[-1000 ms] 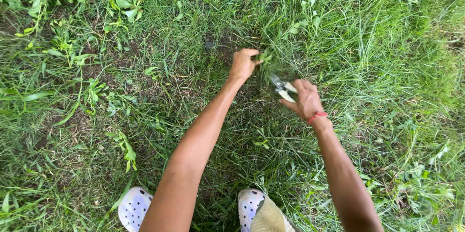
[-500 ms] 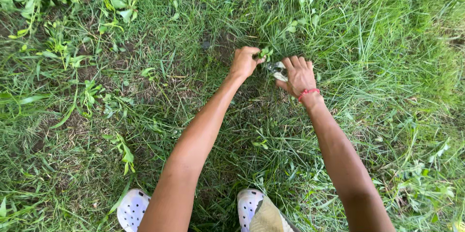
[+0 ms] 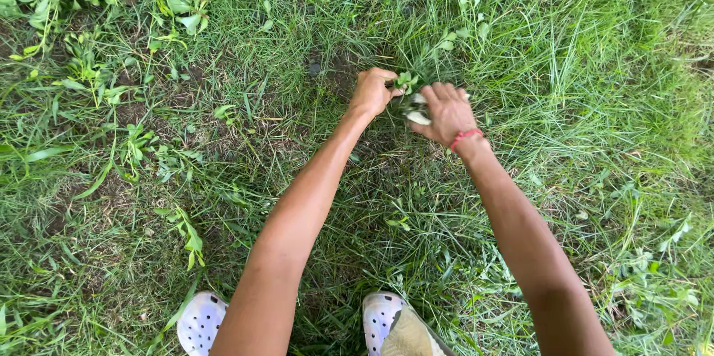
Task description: The person uses hand shears to trim grass and weeds in a lawn area. They repeatedly grasp clumps of grass with one hand and cut them near the base with the shears, then drop the cuttings onto the ground. The camera remains in a first-person view focused on the hands and the grass throughout the clip.
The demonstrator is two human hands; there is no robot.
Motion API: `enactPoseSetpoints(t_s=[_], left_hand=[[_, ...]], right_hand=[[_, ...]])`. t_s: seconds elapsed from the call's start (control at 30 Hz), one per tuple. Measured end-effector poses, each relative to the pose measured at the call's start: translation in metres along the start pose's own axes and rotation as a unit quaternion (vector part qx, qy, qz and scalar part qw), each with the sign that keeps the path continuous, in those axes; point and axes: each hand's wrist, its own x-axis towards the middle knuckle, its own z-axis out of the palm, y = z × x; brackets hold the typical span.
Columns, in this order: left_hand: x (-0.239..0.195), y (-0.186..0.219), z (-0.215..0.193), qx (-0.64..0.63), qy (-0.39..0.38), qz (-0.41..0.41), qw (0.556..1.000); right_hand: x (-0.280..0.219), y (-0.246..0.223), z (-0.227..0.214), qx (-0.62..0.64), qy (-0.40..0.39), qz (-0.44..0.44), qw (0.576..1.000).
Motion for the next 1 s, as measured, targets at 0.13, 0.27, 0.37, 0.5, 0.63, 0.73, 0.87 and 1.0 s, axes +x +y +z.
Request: enactPoseSetpoints(t_s=[0.13, 0.27, 0.37, 0.5, 0.63, 0.73, 0.87, 1.0], left_hand=[[-0.003, 0.008, -0.012, -0.031, 0.008, 0.007, 0.999], [-0.024, 0.013, -0.054, -0.065, 0.026, -0.011, 0.997], [-0.047, 0.010, -0.085, -0.024, -0.043, -0.066, 0.997], [-0.101, 0.023, -0.045, 0.047, -0.107, 0.043, 0.992], [-0.097, 0.037, 0.016, 0.061, -0.040, 0.082, 0.994], [-0.068, 0.026, 0.045, 0.033, 0.024, 0.147, 0.988], [-0.045, 0.009, 0.057, 0.052, 0.037, 0.177, 0.982], [-0.039, 0.001, 0.062, 0.024, 0.054, 0.195, 0.979]], right_hand=[[0.008, -0.006, 0.008, 0.097, -0.080, 0.011, 0.992], [-0.029, 0.004, -0.030, 0.113, 0.037, -0.011, 0.993], [-0.079, 0.025, -0.060, 0.069, 0.089, 0.064, 0.992], [-0.126, 0.026, -0.052, 0.018, -0.014, 0.118, 0.993], [-0.129, 0.013, -0.022, -0.004, -0.002, 0.128, 0.992], [-0.114, 0.012, -0.008, 0.003, 0.001, 0.122, 0.993], [-0.090, 0.009, 0.008, 0.024, 0.003, 0.109, 0.994], [-0.088, 0.005, 0.043, 0.102, 0.032, 0.045, 0.993]])
